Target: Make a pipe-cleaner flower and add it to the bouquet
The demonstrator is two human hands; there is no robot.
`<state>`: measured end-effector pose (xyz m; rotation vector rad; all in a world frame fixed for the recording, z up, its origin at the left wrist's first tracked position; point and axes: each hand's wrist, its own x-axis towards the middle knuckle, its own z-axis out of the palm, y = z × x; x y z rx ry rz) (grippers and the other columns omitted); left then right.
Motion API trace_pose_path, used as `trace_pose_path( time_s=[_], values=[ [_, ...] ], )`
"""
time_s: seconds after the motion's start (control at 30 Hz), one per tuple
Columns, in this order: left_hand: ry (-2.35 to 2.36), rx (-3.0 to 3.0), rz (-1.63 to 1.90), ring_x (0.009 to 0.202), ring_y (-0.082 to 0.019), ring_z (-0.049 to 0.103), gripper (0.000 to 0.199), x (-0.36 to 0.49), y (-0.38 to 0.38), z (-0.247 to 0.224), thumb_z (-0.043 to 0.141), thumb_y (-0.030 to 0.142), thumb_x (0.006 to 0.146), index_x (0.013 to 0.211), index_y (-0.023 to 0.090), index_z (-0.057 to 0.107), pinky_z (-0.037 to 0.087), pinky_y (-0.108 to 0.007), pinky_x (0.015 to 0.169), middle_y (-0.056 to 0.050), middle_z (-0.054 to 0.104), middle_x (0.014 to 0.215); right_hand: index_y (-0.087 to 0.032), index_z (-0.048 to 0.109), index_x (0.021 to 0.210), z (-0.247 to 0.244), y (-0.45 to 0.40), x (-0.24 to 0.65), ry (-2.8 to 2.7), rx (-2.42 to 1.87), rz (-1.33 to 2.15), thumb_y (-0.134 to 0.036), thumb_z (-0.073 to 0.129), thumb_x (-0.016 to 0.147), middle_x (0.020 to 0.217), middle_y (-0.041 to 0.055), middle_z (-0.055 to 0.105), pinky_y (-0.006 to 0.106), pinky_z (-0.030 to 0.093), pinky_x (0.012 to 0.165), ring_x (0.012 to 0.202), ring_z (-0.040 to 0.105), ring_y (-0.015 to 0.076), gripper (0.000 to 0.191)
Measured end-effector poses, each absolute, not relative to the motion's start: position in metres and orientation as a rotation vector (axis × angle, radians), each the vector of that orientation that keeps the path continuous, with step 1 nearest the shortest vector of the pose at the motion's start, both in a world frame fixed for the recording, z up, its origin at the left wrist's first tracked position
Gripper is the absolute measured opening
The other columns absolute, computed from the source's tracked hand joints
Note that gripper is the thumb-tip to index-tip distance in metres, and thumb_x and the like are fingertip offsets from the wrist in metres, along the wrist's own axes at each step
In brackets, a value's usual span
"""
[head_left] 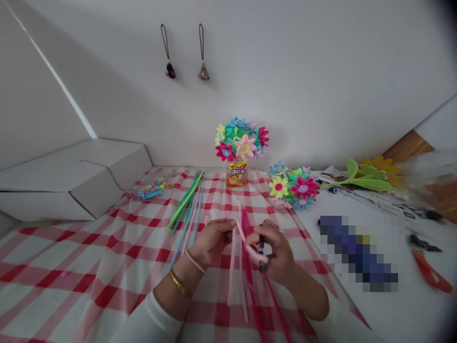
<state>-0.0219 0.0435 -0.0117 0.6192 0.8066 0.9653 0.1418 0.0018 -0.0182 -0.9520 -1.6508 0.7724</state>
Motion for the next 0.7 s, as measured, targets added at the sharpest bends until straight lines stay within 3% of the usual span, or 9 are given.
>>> trace_pose_path(
  time_s=[0.13,0.23,0.43,0.6,0.7],
  values=[
    [0.789,0.541,1.005,0.05,-0.01,0.05,0.013,-0.023,0.043,-0.009,0.066,0.018,0.065,0.056,0.013,0.059,0.038,-0.024,0.055,0.001,0.057,0.053,-0.024,0.058,0.091,-0.025,0.004,0.141,-2.151,-0.739,0.354,-0.008,0.051,0.073,0.078,0.0008,0.066,0.036,0.037,0.075,0.068,0.054,0.0168,0.025],
    [0.772,0.476,1.018,0.052,-0.011,0.054,0.014,-0.022,0.041,-0.005,0.062,0.018,0.071,0.058,0.013,0.06,0.042,-0.025,0.058,-0.001,0.06,0.055,-0.021,0.056,0.097,-0.024,0.007,0.143,-2.206,-0.719,0.248,-0.009,0.049,0.077,0.076,0.0015,0.065,0.034,0.037,0.074,0.068,0.052,0.017,0.025],
    [0.706,0.359,1.012,0.069,-0.014,0.062,0.016,-0.02,0.035,0.005,0.05,0.014,0.079,0.071,0.01,0.063,0.048,-0.027,0.074,-0.008,0.066,0.072,-0.02,0.052,0.107,-0.021,0.01,0.144,-2.311,-0.712,0.304,-0.008,0.048,0.076,0.08,0.0018,0.066,0.034,0.036,0.076,0.072,0.055,0.0171,0.034],
    [0.703,0.377,1.065,0.056,-0.012,0.058,0.021,-0.025,0.039,0.01,0.045,0.012,0.081,0.066,0.012,0.06,0.049,-0.025,0.065,-0.004,0.061,0.059,-0.023,0.057,0.099,-0.013,0.006,0.143,-2.346,-0.717,0.43,-0.008,0.049,0.073,0.079,0.0009,0.066,0.034,0.038,0.076,0.074,0.056,0.0182,0.031],
    [0.72,0.41,1.035,0.058,-0.012,0.06,0.02,-0.029,0.041,0.01,0.047,0.012,0.079,0.065,0.011,0.061,0.049,-0.025,0.066,-0.005,0.063,0.062,-0.025,0.056,0.105,-0.009,0.003,0.146,-2.289,-0.709,0.637,-0.01,0.053,0.074,0.086,0.0018,0.068,0.036,0.04,0.08,0.08,0.058,0.0192,0.034]
  ],
)
